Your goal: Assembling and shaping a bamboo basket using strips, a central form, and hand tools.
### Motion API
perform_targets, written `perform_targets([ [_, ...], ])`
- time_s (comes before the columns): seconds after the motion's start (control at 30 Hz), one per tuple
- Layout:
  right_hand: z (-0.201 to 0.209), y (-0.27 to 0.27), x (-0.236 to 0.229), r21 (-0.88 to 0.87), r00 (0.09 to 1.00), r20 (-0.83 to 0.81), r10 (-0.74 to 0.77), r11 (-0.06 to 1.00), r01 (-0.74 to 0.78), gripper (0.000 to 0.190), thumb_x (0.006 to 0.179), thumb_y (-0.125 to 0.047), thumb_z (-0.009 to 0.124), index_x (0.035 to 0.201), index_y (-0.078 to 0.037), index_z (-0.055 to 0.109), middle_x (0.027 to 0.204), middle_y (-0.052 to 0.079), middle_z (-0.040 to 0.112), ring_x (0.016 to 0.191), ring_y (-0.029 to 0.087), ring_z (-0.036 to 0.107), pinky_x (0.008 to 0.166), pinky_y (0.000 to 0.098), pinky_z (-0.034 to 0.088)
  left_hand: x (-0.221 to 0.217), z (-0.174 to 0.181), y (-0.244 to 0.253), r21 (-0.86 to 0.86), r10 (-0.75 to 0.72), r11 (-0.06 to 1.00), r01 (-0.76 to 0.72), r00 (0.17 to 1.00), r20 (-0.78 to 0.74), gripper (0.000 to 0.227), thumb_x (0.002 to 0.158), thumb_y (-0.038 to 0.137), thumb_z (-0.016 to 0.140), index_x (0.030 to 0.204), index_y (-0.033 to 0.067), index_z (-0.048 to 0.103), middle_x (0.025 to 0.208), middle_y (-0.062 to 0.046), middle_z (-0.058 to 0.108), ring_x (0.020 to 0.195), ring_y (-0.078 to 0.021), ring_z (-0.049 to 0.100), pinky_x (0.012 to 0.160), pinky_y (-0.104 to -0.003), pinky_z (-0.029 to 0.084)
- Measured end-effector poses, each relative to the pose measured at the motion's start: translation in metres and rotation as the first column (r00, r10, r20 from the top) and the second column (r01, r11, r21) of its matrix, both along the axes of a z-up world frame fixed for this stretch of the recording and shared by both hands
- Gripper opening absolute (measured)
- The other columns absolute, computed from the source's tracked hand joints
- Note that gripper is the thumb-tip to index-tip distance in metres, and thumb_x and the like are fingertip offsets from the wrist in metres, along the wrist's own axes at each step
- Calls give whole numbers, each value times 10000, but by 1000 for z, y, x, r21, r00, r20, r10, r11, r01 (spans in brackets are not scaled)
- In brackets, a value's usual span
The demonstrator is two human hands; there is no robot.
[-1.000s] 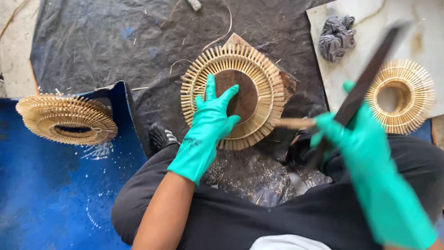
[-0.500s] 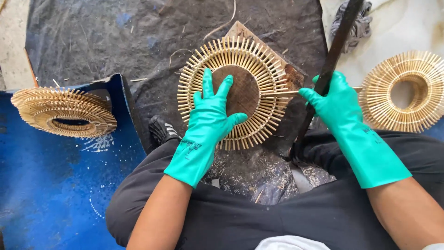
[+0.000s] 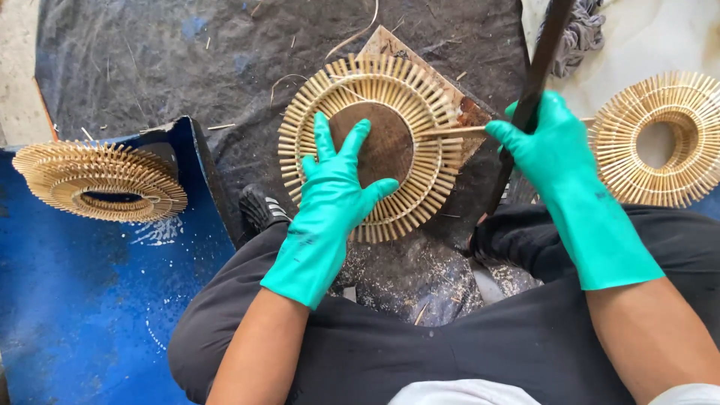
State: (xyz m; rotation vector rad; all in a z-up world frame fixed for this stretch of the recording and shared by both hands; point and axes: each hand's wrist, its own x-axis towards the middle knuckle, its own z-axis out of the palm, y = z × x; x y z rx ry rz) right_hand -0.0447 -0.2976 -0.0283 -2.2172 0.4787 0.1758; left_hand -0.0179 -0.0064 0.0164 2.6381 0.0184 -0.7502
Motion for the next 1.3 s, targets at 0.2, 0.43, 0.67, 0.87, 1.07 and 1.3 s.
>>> perform_targets([
  [0.2, 6, 12, 1, -46, 995, -93, 18, 999, -22, 437, 919, -367, 814, 1157, -40, 648, 959, 108, 748, 820, 179, 720, 722, 356, 570, 3, -12, 5, -23, -47, 999, 48, 999, 26, 1038, 649, 451, 940, 1519, 399, 377, 1696, -160, -45, 1388, -631, 273, 1025, -617, 472],
  [0.43, 10, 12, -2, -48, 995, -97, 24, 998, -29, 432, 923, -365, 813, 1151, -36, 651, 944, 113, 746, 810, 188, 720, 715, 361, 562, 2, -10, 4, -21, -54, 998, 54, 998, 13, 1028, 664, 427, 935, 1526, 400, 375, 1698, -152, -49, 1418, -603, 260, 1060, -609, 454],
  [0.67, 17, 6, 5, -7, 998, -63, 4, 1000, -4, 427, 898, -340, 831, 1113, -21, 645, 889, 114, 729, 773, 188, 704, 683, 365, 562, -1, -13, 7, -8, -90, 996, 91, 993, 72, 980, 700, 360, 945, 1519, 399, 408, 1665, -161, -93, 1404, -656, 143, 1081, -626, 388],
  [0.87, 1, 11, 7, 49, 999, -33, -6, 999, 8, 395, 914, -316, 824, 1098, -19, 641, 892, 94, 726, 760, 162, 691, 664, 346, 560, -1, -7, 5, -20, -4, 1000, 4, 1000, 23, 963, 696, 405, 920, 1513, 406, 410, 1700, -136, -58, 1318, -573, 405, 1018, -592, 492],
  [1.07, 39, 21, -3, 99, 999, 26, -29, 995, 26, 327, 937, -225, 817, 1103, -12, 632, 905, 116, 723, 761, 177, 707, 640, 343, 544, 1, -11, 7, -73, -10, 997, 13, 999, 42, 964, 678, 374, 938, 1499, 412, 433, 1699, -128, -55, 1348, -586, 352, 1034, -587, 479],
  [1.3, 131, 47, -41, 514, 915, 402, 18, 823, -242, 222, 954, -107, 726, 1154, -40, 657, 1132, 74, 718, 1044, 135, 738, 1001, 290, 607, 0, -4, -1, -92, 32, 995, -30, 999, 12, 942, 655, 373, 939, 1462, 417, 455, 1698, -122, -72, 1428, -607, 211, 1119, -567, 397],
])
